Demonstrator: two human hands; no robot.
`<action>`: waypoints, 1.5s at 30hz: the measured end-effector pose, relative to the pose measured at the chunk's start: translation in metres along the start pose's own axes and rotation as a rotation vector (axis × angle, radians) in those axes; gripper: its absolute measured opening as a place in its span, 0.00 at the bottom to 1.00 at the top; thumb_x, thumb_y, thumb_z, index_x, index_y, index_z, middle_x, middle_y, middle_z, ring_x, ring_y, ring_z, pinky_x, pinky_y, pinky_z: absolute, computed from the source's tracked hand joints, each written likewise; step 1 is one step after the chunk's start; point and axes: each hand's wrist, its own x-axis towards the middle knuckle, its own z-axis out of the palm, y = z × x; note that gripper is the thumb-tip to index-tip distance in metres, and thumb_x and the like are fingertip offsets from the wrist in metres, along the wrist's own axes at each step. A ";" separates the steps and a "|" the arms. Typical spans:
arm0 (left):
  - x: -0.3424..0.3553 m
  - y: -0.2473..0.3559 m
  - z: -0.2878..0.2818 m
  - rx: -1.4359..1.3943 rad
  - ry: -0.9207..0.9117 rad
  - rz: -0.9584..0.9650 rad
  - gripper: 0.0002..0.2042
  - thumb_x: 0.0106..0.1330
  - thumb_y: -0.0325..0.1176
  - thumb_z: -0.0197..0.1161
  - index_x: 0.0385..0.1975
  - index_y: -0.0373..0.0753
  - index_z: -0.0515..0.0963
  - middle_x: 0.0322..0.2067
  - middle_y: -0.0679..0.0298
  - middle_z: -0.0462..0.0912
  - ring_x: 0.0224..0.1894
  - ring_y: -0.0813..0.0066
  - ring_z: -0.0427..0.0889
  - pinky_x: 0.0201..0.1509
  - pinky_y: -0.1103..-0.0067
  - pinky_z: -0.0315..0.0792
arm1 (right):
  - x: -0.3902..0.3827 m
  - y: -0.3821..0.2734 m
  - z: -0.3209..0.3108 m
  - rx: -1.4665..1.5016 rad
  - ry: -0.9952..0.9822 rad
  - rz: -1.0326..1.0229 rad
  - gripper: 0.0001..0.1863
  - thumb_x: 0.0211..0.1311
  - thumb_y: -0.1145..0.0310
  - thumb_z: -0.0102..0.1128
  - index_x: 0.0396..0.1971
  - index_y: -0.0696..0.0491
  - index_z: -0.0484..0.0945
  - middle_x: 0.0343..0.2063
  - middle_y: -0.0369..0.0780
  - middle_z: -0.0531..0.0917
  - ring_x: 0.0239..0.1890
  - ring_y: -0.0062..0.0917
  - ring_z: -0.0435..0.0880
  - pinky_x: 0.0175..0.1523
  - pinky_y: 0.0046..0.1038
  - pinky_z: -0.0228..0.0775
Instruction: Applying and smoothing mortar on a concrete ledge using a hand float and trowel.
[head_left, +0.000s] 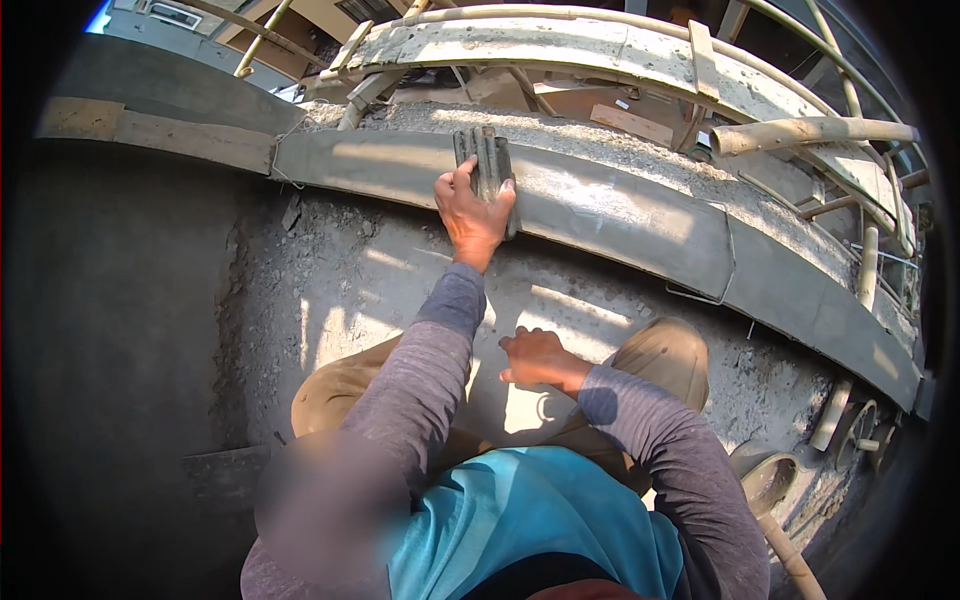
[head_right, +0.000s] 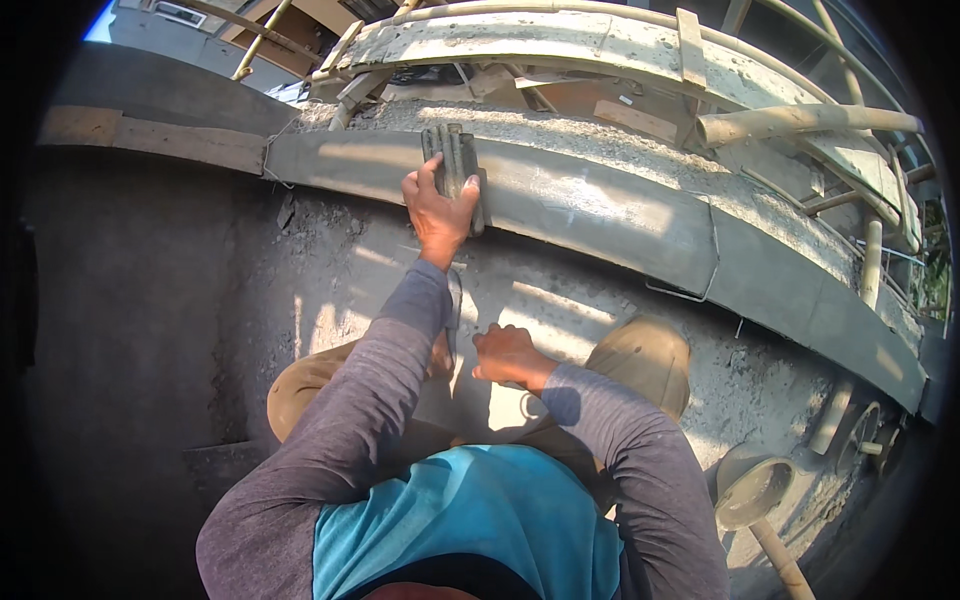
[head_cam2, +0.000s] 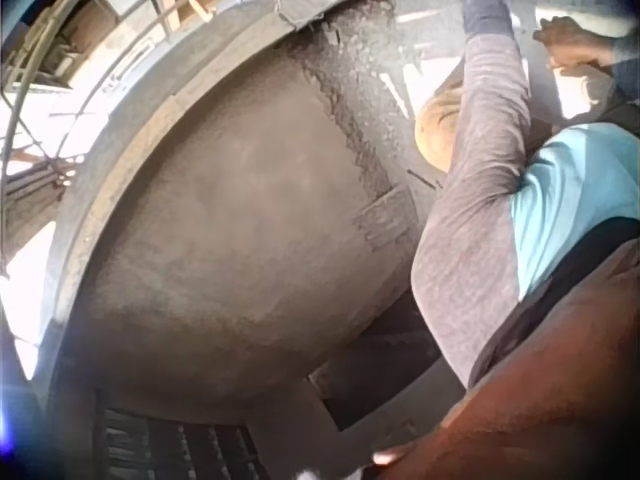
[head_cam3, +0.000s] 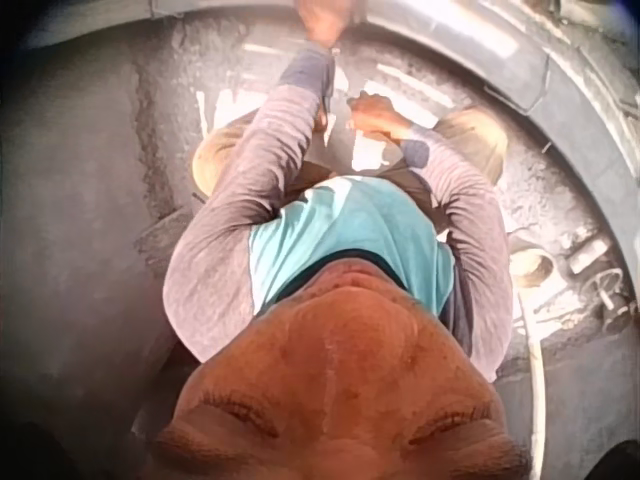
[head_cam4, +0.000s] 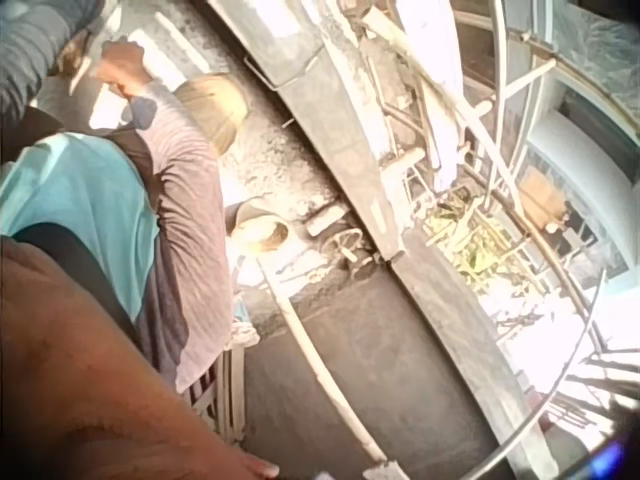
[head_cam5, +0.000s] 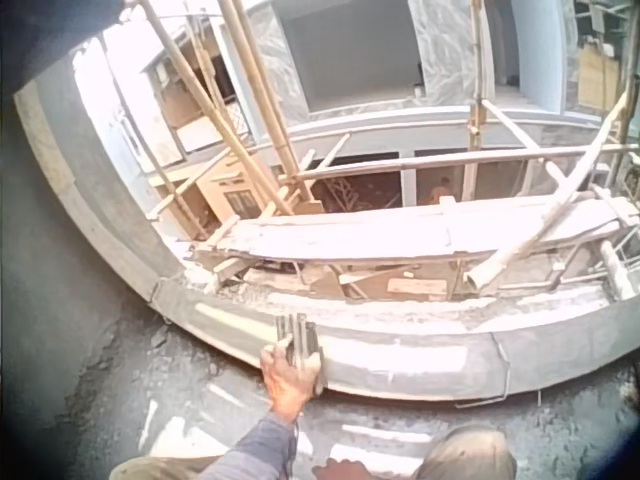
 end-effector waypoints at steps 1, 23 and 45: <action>-0.008 0.003 0.007 -0.017 -0.011 0.005 0.34 0.50 0.45 0.75 0.58 0.40 0.73 0.47 0.50 0.68 0.51 0.52 0.71 0.58 0.63 0.67 | 0.002 0.000 0.001 -0.002 -0.004 0.000 0.29 0.59 0.48 0.65 0.53 0.53 0.78 0.52 0.48 0.79 0.54 0.44 0.81 0.55 0.43 0.75; -0.044 -0.003 -0.016 0.062 -0.123 -0.169 0.28 0.52 0.43 0.76 0.51 0.37 0.78 0.46 0.50 0.72 0.51 0.51 0.73 0.59 0.63 0.68 | 0.004 -0.012 0.001 -0.082 -0.019 -0.058 0.31 0.60 0.45 0.64 0.55 0.52 0.77 0.52 0.49 0.80 0.53 0.45 0.81 0.55 0.43 0.75; 0.037 -0.123 -0.073 0.512 0.026 -0.301 0.29 0.50 0.50 0.74 0.53 0.47 0.80 0.50 0.51 0.73 0.55 0.50 0.72 0.59 0.59 0.68 | 0.007 -0.007 0.002 -0.077 -0.050 -0.022 0.30 0.61 0.47 0.64 0.57 0.51 0.76 0.54 0.48 0.78 0.54 0.44 0.80 0.56 0.42 0.74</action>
